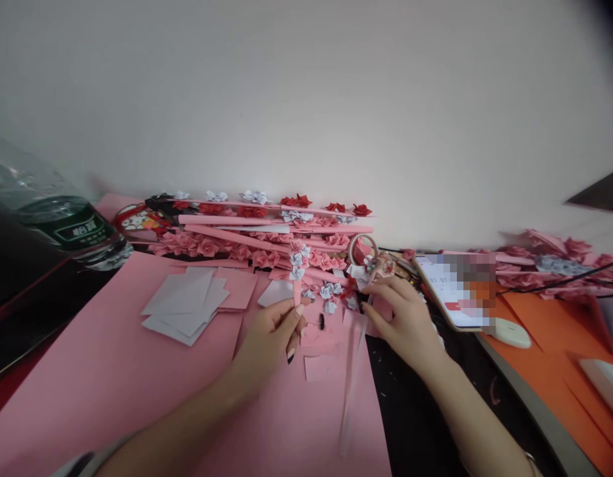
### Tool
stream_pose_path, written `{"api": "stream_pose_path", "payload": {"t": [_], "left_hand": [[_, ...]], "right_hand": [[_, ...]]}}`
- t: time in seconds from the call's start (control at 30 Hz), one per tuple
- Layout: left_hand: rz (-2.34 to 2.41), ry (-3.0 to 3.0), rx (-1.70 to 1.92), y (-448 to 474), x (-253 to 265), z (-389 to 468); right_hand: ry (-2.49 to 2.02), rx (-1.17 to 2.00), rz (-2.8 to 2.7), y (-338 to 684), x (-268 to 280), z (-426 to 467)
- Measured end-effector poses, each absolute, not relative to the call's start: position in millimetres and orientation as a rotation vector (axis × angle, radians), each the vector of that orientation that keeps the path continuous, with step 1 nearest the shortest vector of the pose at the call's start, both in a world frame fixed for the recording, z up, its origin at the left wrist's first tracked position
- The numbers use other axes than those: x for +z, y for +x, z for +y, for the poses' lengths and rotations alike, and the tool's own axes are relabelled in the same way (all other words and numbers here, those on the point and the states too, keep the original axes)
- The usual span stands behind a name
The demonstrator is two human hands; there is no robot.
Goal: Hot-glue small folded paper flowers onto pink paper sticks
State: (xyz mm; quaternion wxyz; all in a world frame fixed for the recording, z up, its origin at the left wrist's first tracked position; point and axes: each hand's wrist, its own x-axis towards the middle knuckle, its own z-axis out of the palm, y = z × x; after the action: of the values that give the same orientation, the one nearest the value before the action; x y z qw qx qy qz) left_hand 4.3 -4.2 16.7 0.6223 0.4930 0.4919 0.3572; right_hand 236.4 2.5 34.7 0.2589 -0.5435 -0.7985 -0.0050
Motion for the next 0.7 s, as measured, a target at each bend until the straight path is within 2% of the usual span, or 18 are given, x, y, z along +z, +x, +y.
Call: {"api": "stream_pose_path", "payload": {"t": [0.23,0.5,0.7], "left_hand": [[1.068,1.085,0.847,4.8,14.5,-6.0],[0.986,1.17,0.786,5.7,6.8,-5.6],[0.937,1.203,0.734,6.8,4.0,-6.1]], "right_hand": [[-1.532,-0.027,-2.084,224.4,20.1,4.7],[-1.36,0.486,-1.739,206.0,29.2,-9.1],[-1.284,0.628,-1.753,186.3,20.2,-18.9]]}}
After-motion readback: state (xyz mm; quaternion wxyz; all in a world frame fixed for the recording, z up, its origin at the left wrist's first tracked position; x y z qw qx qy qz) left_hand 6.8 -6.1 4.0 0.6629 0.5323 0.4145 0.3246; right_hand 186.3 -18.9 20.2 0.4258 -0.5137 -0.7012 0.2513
